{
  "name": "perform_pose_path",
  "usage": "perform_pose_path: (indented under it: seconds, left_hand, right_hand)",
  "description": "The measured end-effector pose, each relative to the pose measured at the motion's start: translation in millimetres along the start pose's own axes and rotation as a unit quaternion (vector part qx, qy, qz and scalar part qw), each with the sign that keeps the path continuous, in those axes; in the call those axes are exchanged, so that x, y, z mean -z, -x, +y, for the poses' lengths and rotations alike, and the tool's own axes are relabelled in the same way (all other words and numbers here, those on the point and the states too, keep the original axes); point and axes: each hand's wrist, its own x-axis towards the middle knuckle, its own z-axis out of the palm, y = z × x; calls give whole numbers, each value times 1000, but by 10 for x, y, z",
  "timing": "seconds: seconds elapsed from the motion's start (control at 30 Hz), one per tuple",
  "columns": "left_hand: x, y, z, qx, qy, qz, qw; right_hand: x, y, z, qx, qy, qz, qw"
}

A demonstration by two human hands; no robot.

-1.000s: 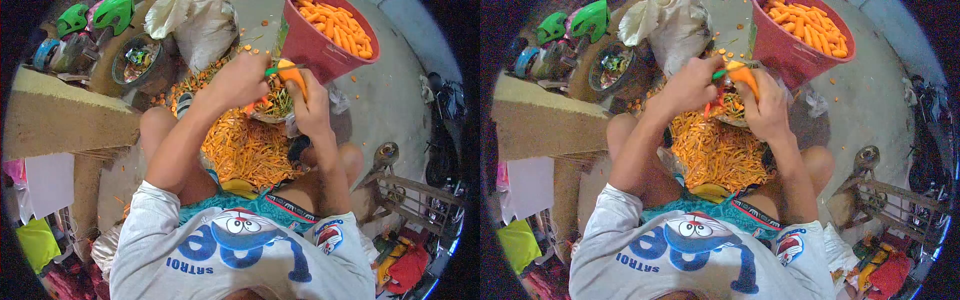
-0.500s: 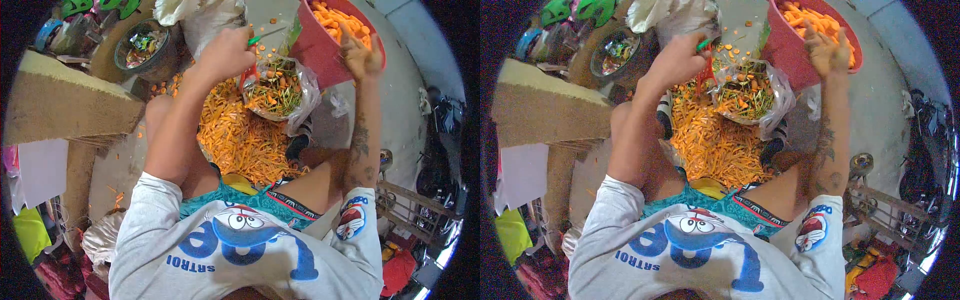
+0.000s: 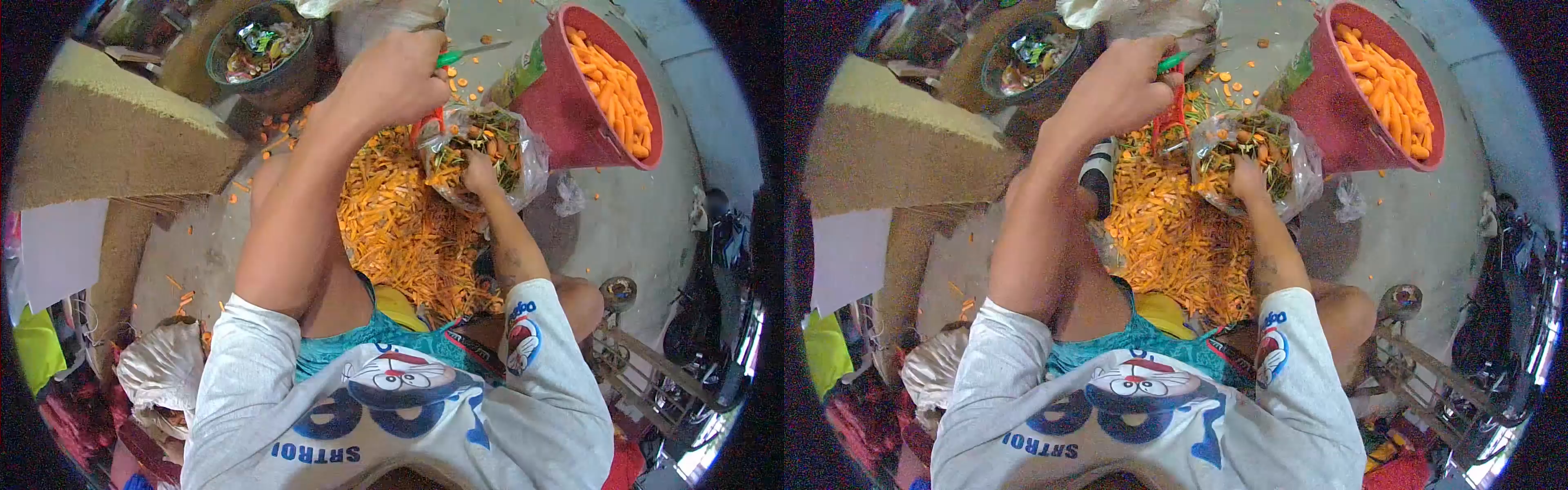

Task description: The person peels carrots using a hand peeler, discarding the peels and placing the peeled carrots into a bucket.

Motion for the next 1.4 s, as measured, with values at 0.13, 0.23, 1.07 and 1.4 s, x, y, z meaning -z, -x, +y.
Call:
perform_pose_path:
  seconds: [0.13, 0.23, 1.07, 1.4]
  left_hand:
    - [19, 21, -53, -12, 8, 11, 1000]
    - [68, 37, -45, -3, 2, -4, 1000]
    - [-234, -65, 268, -35, 1, -17, 999]
    - [-672, 5, 693, -26, -110, -138, 984]
  right_hand:
    - [165, 71, -29, -54, 179, -103, 977]
    - [-73, 64, 373, 25, 144, -83, 986]
    - [2452, 867, -622, -17, -654, 192, 732]
    - [2460, 1047, -623, -31, -897, 210, 387]
